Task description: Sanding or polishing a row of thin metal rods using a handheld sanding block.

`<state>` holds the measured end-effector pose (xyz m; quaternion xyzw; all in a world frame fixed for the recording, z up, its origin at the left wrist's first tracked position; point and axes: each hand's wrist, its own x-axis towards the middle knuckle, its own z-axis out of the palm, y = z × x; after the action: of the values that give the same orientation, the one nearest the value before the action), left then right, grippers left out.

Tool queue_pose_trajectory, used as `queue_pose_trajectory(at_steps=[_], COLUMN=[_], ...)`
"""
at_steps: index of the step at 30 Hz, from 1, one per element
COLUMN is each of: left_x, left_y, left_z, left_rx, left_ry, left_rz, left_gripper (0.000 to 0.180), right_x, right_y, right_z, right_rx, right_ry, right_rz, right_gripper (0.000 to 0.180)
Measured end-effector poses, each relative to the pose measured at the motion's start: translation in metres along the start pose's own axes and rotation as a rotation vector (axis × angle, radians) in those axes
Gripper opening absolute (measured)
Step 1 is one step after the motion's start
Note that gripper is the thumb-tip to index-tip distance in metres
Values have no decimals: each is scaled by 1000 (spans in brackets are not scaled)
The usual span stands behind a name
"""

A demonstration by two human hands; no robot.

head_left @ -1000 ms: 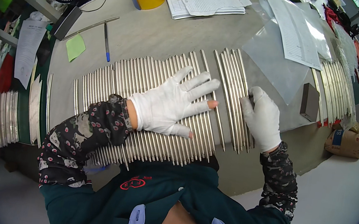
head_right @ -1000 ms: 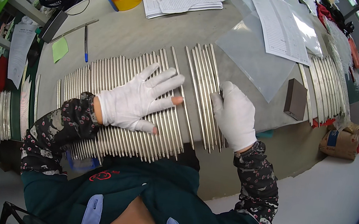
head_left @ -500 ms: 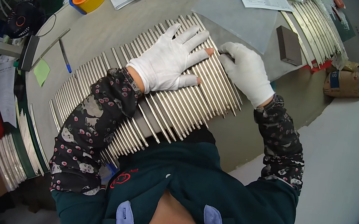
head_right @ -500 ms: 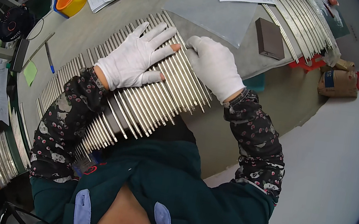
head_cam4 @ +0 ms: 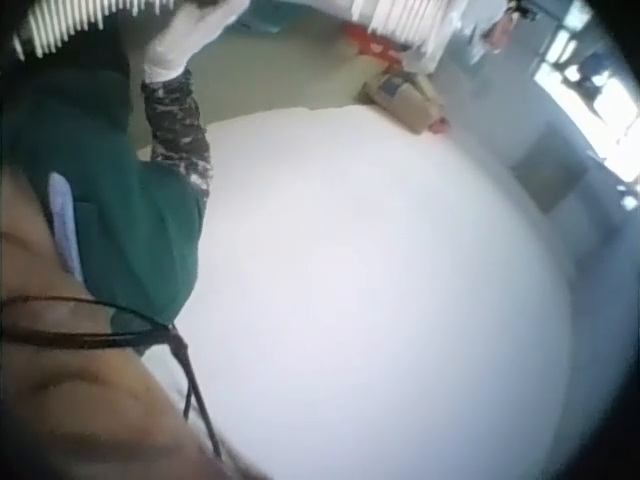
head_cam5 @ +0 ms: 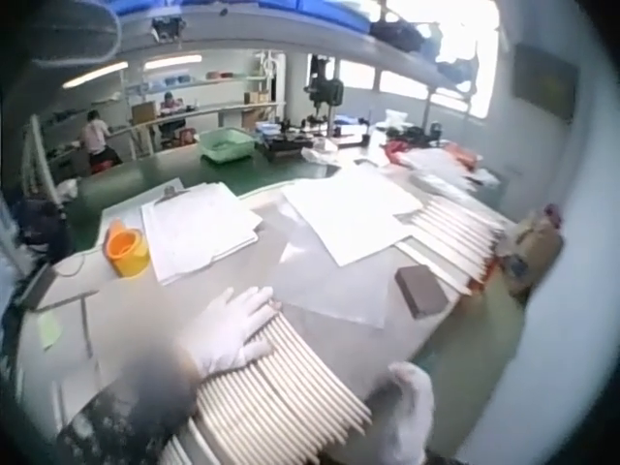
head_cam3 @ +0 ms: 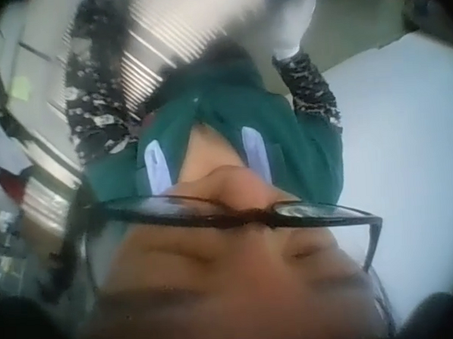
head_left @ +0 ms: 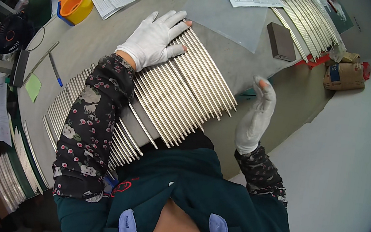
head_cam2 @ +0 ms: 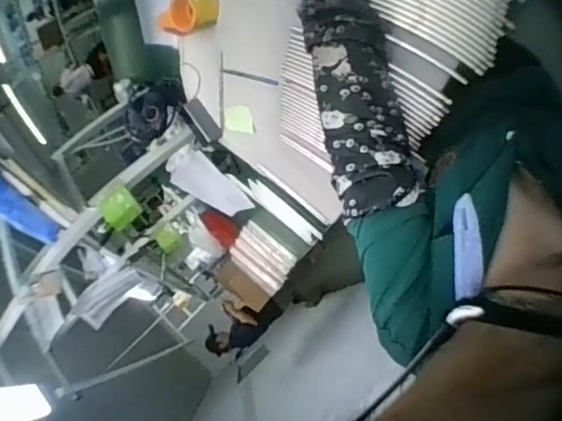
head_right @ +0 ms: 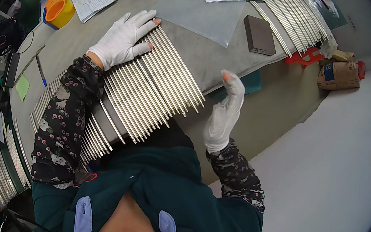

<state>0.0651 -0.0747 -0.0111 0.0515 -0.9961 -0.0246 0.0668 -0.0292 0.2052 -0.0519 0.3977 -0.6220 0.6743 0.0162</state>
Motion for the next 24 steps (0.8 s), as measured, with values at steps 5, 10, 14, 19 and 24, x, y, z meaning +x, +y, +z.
queue_pose_trajectory(at_steps=[5,10,14,19,24], left_x=[-4,-14,-27,-32,-36], left_y=[0,0,-10,-14,-15], left_z=[-2,-3,-3,-1,-1], left_rx=[-11,-52,-46,-62,-63], left_ry=[36,55,86,63,59], left_rz=[9,8,64,67,82], left_gripper=[65,67,69,73,76], right_x=[-11,-5,-5,-6,-6], right_y=[13,17,16,10,-3], right_z=[40,50,52,42,8], right_rx=[9,21,82,135,-4], right_ry=[197,192,185,170,102], right_rz=[-189,-196,-169,-130,61], right_gripper=[64,61,55,50,31])
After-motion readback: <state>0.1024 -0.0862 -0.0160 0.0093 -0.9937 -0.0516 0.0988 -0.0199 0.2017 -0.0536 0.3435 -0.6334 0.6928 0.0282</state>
